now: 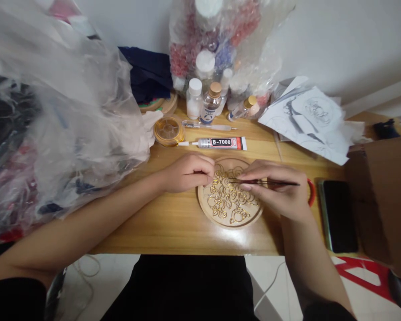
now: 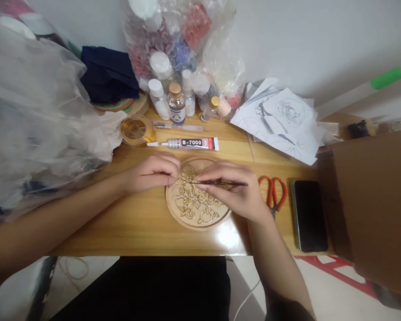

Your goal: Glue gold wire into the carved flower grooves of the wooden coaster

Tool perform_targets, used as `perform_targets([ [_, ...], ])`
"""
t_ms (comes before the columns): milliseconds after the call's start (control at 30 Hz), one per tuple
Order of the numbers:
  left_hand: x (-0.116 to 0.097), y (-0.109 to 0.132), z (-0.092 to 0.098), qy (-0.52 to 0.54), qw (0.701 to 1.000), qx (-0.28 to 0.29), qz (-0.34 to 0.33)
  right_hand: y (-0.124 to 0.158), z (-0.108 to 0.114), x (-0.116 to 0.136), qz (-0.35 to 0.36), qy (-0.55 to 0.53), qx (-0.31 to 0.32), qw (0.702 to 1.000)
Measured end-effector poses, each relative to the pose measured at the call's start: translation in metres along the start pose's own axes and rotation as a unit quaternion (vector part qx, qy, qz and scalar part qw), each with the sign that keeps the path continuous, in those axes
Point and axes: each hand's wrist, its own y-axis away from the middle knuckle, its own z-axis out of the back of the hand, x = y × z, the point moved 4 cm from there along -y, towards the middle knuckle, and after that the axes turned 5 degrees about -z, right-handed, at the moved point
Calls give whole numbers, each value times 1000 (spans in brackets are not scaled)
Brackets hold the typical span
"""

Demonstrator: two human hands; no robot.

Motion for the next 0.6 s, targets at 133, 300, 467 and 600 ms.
perform_targets([
  [133, 0, 0, 1, 9, 1000, -6, 1, -1, -7, 1, 24, 23, 45, 998],
  [300, 2, 0, 0, 6, 1000, -21, 8, -1, -10, -3, 20, 27, 28, 999],
  [467, 4, 1, 0, 14, 999, -46, 24, -1, -6, -3, -12, 31, -27, 999],
  [600, 4, 2, 1, -1, 998, -69, 10, -1, -5, -2, -34, 37, -61, 997],
])
